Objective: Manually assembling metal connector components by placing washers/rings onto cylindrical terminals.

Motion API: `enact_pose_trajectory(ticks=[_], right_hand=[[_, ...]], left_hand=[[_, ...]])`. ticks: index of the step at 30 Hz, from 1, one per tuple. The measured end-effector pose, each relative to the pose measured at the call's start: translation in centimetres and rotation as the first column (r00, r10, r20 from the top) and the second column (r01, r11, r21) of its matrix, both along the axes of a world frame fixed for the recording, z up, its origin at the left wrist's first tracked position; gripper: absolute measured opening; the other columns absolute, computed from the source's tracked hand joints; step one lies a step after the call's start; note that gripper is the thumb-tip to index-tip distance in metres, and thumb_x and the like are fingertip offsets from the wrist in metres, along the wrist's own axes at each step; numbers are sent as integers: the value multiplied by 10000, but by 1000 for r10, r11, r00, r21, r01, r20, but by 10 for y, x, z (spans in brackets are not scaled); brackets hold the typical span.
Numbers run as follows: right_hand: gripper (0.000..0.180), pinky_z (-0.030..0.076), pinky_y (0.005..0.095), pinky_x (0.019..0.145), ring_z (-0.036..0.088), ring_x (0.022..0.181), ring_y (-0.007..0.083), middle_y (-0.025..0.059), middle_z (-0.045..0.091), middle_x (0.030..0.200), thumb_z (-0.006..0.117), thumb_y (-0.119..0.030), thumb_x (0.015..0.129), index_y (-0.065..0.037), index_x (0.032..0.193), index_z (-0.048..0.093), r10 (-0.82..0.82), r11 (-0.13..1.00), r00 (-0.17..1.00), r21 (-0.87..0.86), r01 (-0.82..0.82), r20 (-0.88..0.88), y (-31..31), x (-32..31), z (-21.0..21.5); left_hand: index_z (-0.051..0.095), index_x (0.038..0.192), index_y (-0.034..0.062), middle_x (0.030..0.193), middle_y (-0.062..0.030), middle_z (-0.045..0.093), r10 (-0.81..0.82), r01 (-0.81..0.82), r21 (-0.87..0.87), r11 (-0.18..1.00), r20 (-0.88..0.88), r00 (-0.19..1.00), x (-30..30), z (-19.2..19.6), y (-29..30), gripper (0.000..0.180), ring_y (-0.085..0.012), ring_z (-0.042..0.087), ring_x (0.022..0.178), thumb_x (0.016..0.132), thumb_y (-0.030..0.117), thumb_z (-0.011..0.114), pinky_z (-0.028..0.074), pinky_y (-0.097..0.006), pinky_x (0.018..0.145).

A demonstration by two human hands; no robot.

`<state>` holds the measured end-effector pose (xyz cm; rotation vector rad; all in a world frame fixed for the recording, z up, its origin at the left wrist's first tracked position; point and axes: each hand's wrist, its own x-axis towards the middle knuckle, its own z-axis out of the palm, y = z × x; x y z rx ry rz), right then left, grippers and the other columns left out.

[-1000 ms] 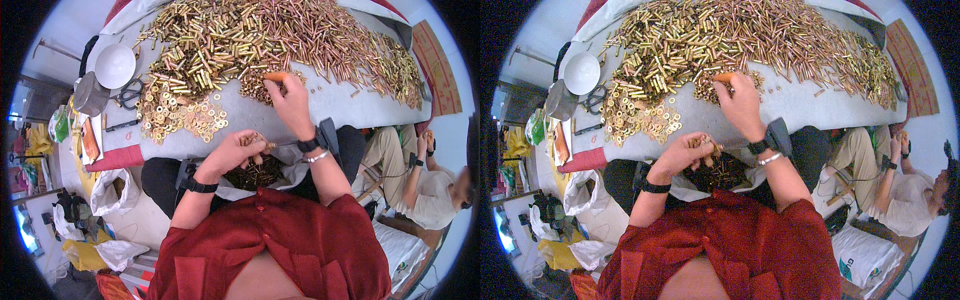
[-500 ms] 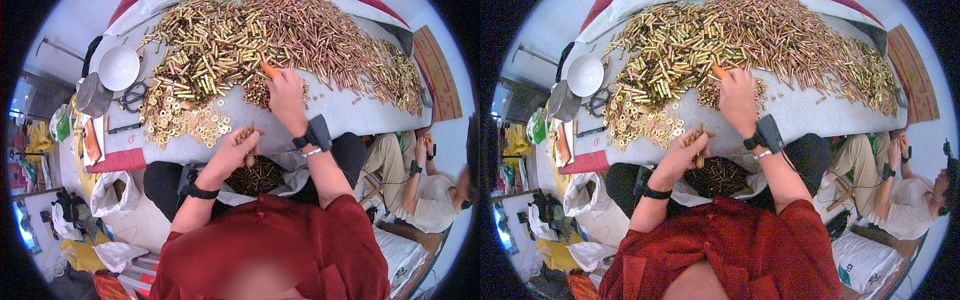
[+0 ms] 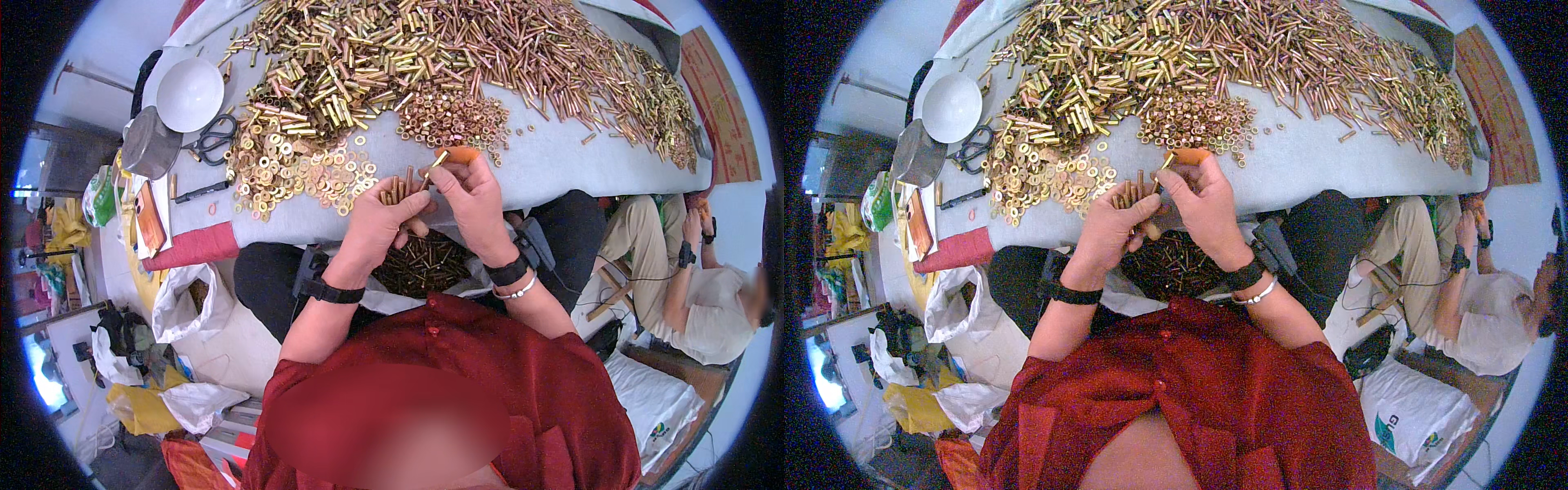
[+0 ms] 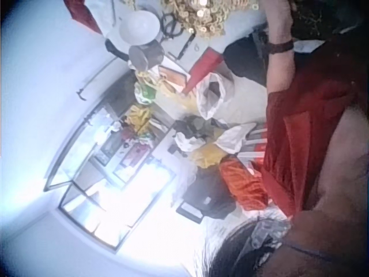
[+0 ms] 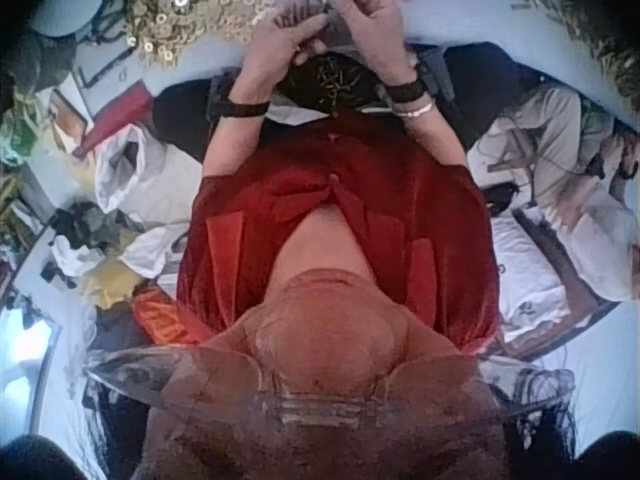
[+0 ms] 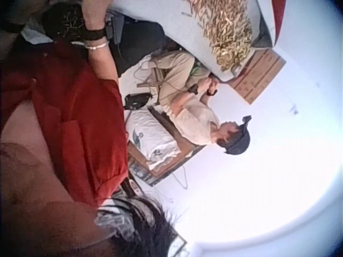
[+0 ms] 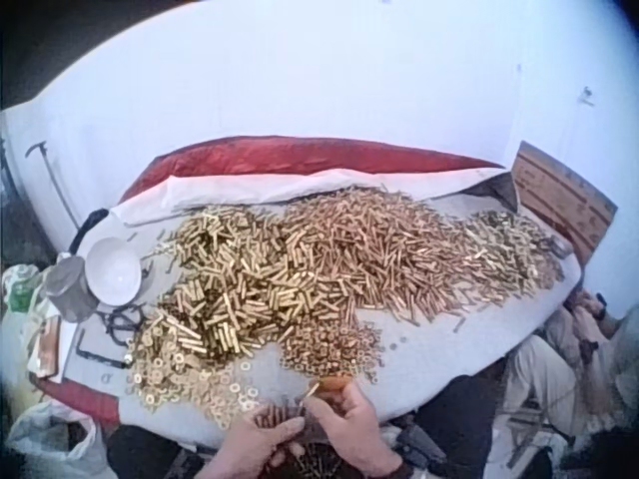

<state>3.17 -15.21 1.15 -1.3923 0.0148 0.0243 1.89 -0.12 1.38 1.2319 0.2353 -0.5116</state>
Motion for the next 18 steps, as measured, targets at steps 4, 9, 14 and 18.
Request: enact_pose_trajectory(ticks=[4, 9, 14, 18], right_hand=[[274, 464, 244, 700, 569, 789, 106, 38, 616, 868, 595, -73, 863, -31, 1126, 528, 5, 999, 1000, -52, -4, 14, 0, -5, 2], [179, 458, 256, 681, 571, 747, 120, 47, 619, 811, 569, -128, 884, -38, 1026, 630, 67, 949, 990, -315, -24, 127, -4, 3, -3], [182, 470, 308, 687, 592, 765, 230, 126, 612, 821, 578, -155, 858, -34, 979, 638, 115, 899, 958, -438, 12, 262, 21, 35, -1], [106, 468, 380, 665, 557, 818, 292, 119, 566, 805, 597, -126, 771, -42, 836, 602, 313, 661, 778, -713, 234, 545, 54, 63, -20]], left_hand=[[575, 979, 13, 813, -84, 661, 11, -11, 7, 1000, 7, 1000, -1, 2, -2, 239, -81, 575, 503, 847, 198, 648, 357, -172, 347], [577, 972, 10, 803, -86, 654, 39, -39, -125, 991, -6, 999, 1, 4, 3, 216, -89, 566, 485, 883, 205, 604, 360, -185, 343], [572, 935, 29, 758, -61, 632, 223, -219, -124, 968, 14, 975, 8, -1, 18, 183, -80, 535, 460, 898, 208, 579, 354, -189, 344], [561, 952, 40, 736, -40, 603, 393, -387, -70, 919, 121, 912, 14, 4, 32, 159, -72, 506, 450, 901, 191, 572, 347, -190, 344]])
